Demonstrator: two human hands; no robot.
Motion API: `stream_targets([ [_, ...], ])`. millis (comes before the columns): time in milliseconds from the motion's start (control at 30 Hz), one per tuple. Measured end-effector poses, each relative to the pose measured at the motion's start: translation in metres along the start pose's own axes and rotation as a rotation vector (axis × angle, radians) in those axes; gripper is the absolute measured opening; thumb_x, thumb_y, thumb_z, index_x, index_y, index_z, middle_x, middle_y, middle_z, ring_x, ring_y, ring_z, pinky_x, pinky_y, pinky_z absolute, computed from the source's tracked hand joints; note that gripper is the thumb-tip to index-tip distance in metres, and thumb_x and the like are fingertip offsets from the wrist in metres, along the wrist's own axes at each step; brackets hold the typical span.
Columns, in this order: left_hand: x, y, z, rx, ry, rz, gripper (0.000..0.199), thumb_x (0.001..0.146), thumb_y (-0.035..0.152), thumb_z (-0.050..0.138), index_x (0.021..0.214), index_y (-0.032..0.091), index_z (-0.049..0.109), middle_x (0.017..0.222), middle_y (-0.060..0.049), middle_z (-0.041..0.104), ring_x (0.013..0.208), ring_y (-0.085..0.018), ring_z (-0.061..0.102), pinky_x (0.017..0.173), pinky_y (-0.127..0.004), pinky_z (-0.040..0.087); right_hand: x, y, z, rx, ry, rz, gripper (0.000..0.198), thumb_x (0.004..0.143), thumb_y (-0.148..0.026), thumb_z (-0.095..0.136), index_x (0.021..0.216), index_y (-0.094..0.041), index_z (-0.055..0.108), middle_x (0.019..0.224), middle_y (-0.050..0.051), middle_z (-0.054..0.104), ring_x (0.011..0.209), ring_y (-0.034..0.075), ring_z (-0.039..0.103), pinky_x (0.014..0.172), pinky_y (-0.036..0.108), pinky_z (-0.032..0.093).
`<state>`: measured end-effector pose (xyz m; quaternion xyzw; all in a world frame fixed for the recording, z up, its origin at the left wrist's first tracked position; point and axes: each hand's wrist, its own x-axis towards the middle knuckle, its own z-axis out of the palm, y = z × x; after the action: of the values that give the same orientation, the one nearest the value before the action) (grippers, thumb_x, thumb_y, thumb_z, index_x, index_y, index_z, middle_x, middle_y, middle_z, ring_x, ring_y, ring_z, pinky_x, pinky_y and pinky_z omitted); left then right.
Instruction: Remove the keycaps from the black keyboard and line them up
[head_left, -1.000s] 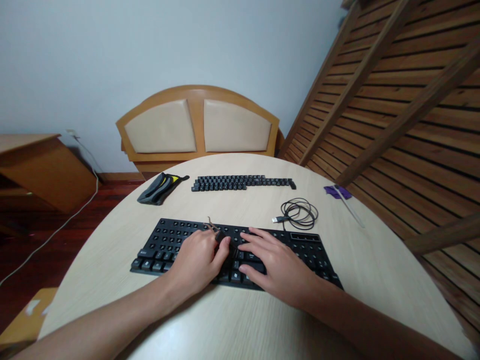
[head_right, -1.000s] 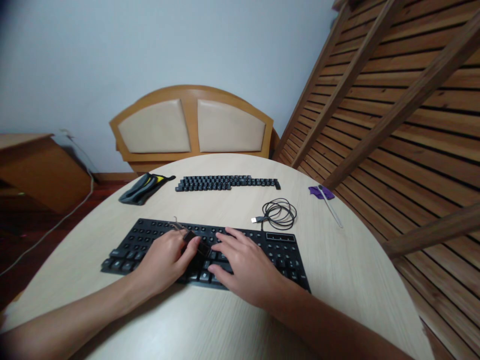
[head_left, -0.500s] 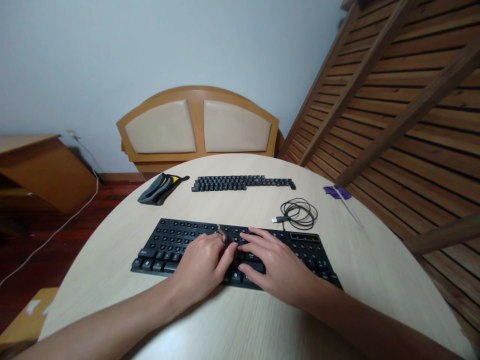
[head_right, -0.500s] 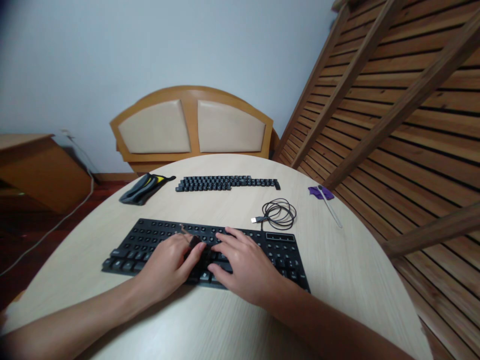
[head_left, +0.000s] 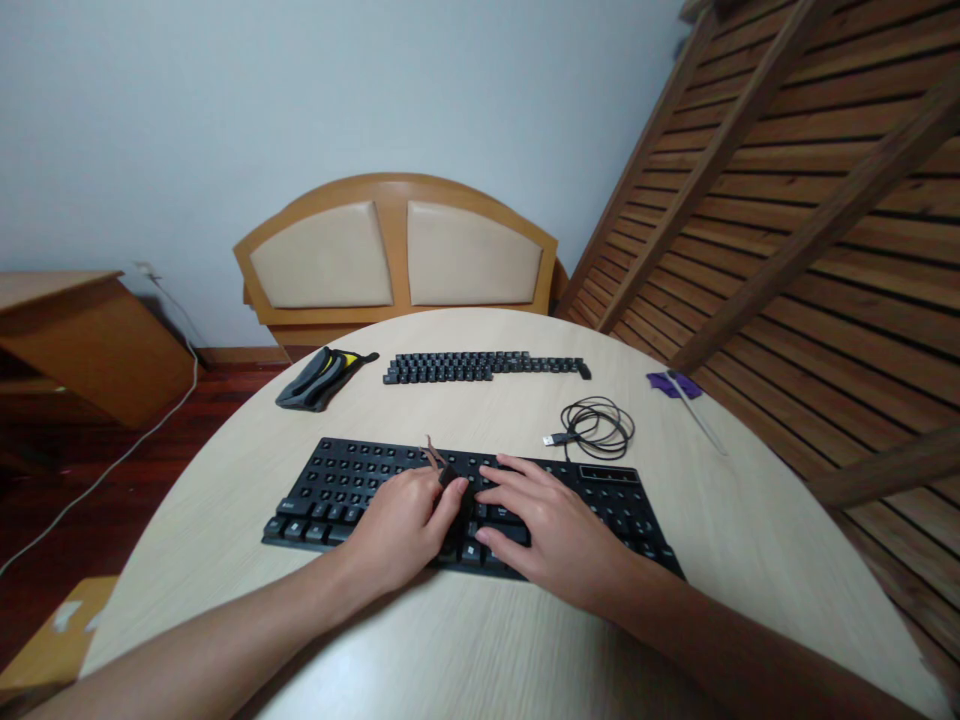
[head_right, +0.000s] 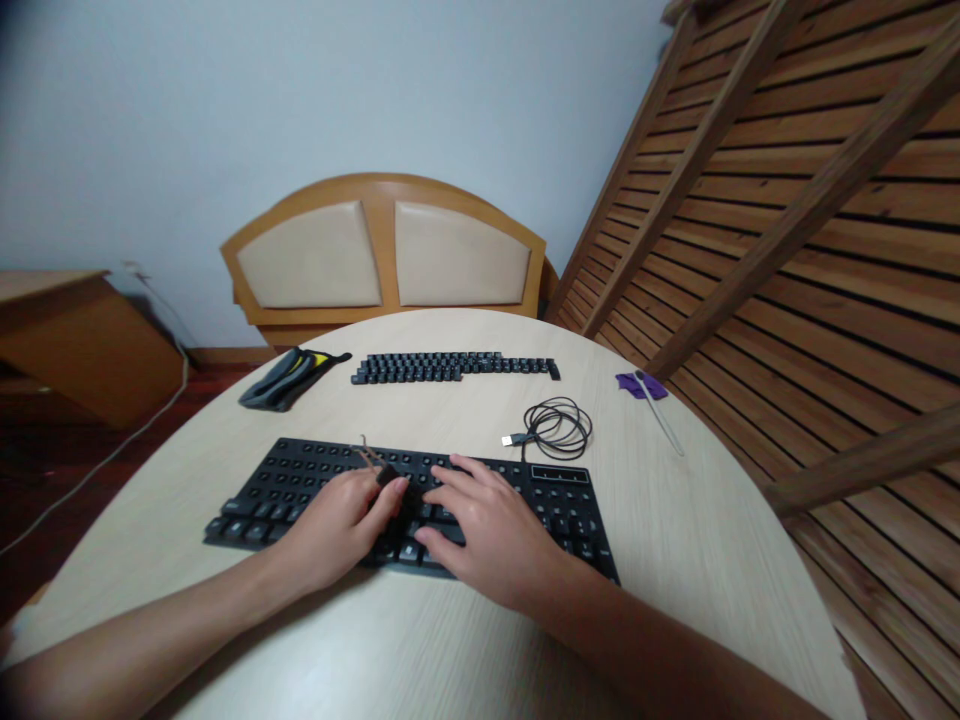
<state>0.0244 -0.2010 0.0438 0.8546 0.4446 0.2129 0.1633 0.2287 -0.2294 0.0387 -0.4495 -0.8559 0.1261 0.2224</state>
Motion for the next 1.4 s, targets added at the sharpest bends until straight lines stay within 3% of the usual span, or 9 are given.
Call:
stream_targets([
  [200,0.0,-0.005,0.001,-0.128,0.01,-0.022,0.043,0.101,0.032,0.032,0.069,0.018,0.057,0.066,-0.003,0.064,0.063,-0.018,0.059,0.062,-0.031,0.044,0.001,0.003,0.003,0.0,0.029,-0.013,0.026,0.091,-0.03,0.06,0.113,-0.02,0.071,0.131,0.008,0.064,0.132,0.028,0.048,0.109,0.05,0.041],
  [500,-0.001,-0.004,0.004,-0.254,0.005,-0.069,0.047,0.103,0.037,0.029,0.065,0.019,0.051,0.068,-0.002,0.062,0.067,-0.017,0.057,0.062,-0.029,0.041,0.003,0.001,0.01,0.059,0.097,-0.004,0.019,0.088,-0.021,0.062,0.103,-0.018,0.073,0.118,0.009,0.071,0.11,0.024,0.066,0.1,0.041,0.052],
  [800,-0.003,-0.008,0.007,-0.226,0.021,-0.054,0.047,0.103,0.036,0.029,0.067,0.019,0.053,0.069,-0.003,0.061,0.07,-0.018,0.056,0.07,-0.033,0.043,0.002,0.001,0.013,0.007,0.117,-0.041,0.019,0.09,-0.019,0.057,0.102,-0.017,0.072,0.119,0.01,0.071,0.109,0.023,0.067,0.099,0.039,0.054],
  [1067,-0.003,-0.007,0.004,-0.224,0.016,-0.027,0.045,0.102,0.034,0.029,0.068,0.019,0.053,0.074,-0.003,0.062,0.071,-0.018,0.057,0.067,-0.031,0.042,0.001,0.001,0.013,0.012,0.104,-0.021,0.02,0.091,-0.018,0.057,0.105,-0.017,0.072,0.122,0.009,0.069,0.114,0.024,0.065,0.101,0.039,0.053],
  [1400,0.001,-0.003,-0.001,-0.237,0.048,-0.166,0.052,0.1,0.044,0.027,0.059,0.021,0.048,0.058,-0.002,0.055,0.057,-0.017,0.052,0.057,-0.03,0.036,0.002,0.0,0.01,0.09,0.098,0.041,0.021,0.093,-0.019,0.057,0.11,-0.018,0.068,0.117,0.008,0.072,0.107,0.022,0.068,0.095,0.037,0.056],
])
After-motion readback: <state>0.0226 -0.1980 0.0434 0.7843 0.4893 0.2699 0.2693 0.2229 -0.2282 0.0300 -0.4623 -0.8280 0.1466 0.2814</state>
